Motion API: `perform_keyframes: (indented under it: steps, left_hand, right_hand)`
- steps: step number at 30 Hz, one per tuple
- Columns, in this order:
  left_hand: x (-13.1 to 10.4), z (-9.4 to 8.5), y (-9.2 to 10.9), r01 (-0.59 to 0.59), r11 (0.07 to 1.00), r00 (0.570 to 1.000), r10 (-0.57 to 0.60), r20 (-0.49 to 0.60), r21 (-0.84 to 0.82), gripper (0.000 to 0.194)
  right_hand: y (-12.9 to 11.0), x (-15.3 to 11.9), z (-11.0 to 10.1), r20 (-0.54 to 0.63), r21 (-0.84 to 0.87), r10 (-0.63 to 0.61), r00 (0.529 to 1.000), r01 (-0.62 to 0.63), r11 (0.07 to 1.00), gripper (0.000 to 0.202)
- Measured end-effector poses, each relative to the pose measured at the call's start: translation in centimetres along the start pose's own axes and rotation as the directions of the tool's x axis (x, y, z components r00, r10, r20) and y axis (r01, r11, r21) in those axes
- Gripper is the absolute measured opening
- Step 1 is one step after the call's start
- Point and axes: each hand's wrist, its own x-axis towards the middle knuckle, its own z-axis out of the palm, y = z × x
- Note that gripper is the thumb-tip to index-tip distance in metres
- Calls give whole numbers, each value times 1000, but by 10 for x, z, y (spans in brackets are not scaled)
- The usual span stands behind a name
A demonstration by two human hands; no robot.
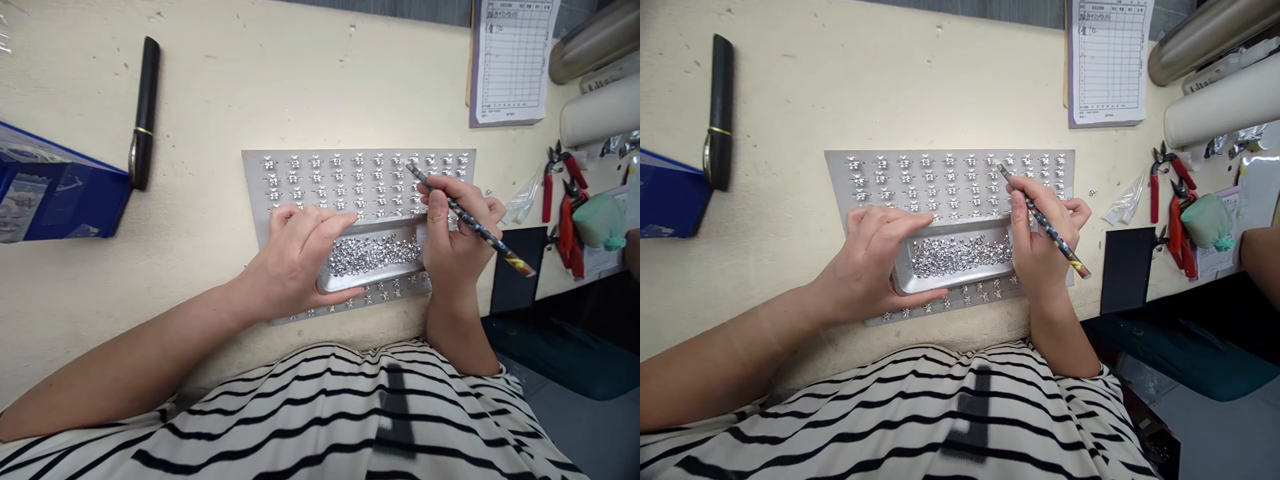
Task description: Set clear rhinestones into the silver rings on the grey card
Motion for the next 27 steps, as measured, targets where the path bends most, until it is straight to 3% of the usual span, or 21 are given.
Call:
perform_keyframes:
  steps: [27]
  left_hand:
    - [0, 0, 1, 4, 1000, 1000, -4, 5, -8, 80]
  right_hand:
    - [1, 0, 0, 25, -65, -3, 1000, 5, 998, 23]
